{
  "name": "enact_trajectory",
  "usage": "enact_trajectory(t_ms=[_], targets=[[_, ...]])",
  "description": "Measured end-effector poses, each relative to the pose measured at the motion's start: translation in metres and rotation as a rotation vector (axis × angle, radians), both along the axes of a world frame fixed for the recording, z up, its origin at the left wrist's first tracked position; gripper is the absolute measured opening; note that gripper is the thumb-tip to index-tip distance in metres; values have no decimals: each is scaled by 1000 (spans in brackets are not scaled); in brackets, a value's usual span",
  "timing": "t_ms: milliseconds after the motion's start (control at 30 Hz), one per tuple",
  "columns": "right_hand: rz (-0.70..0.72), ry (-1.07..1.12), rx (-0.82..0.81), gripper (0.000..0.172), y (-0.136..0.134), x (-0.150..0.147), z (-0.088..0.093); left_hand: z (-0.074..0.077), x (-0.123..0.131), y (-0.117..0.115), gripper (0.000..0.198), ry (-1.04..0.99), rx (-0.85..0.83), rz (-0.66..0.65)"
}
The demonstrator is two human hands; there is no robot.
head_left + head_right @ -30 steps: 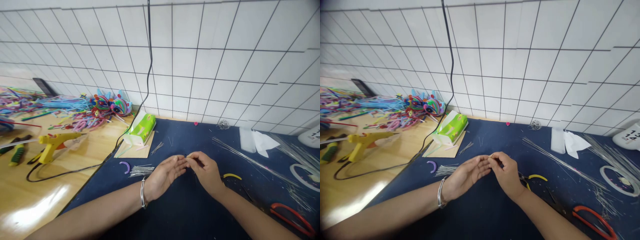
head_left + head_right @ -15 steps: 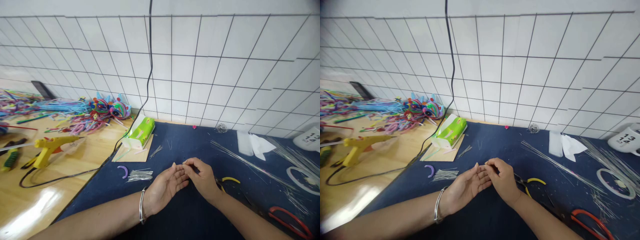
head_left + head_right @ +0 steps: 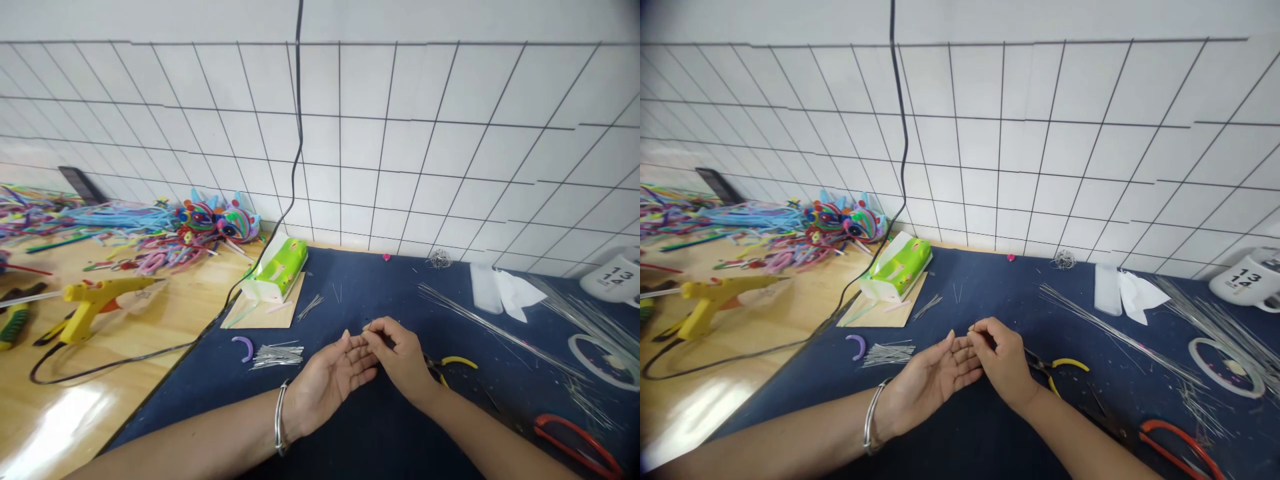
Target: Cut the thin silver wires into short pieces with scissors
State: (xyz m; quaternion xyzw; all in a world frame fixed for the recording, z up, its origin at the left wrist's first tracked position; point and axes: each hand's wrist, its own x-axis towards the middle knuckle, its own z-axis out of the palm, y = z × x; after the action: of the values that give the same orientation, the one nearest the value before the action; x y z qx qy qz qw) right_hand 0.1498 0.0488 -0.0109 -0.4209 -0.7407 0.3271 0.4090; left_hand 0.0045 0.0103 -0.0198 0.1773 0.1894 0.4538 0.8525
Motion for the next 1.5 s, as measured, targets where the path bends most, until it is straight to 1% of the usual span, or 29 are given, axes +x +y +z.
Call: enact_trajectory(t_ms=[233,467,533,667,733,900,1200,1333,1433,1500], targets=[[13,10,-16,7,0,1,1,0,-1,1,47,-29,-28,5],[21,9,-39,8,1,2,1,0,-1,2,44,-14,-43,5],[19,7,-48,8,1,2,1,-1,-1,2,42,22,-50,9],[16,17,-75,9,1,2,2,-5,-2,-1,28,169,-20,24],[15,25,-83,9,1,2,3,-5,-2,-2,24,212,-7,36],[12,46,-85,9,-1,2,5,-2,-2,-2,28,171,-20,61],[15,60,-57,10,0,2,4,-3,-2,-1,26,159,-35,75],[30,58,-105,10,0,4,8,-2,-3,-1,21,268,10,48],[46,93,-176,10,2,7,12,1,-4,-2,19,398,72,29],[55,137,-221,10,3,8,15,4,-6,-1,19,503,126,45]])
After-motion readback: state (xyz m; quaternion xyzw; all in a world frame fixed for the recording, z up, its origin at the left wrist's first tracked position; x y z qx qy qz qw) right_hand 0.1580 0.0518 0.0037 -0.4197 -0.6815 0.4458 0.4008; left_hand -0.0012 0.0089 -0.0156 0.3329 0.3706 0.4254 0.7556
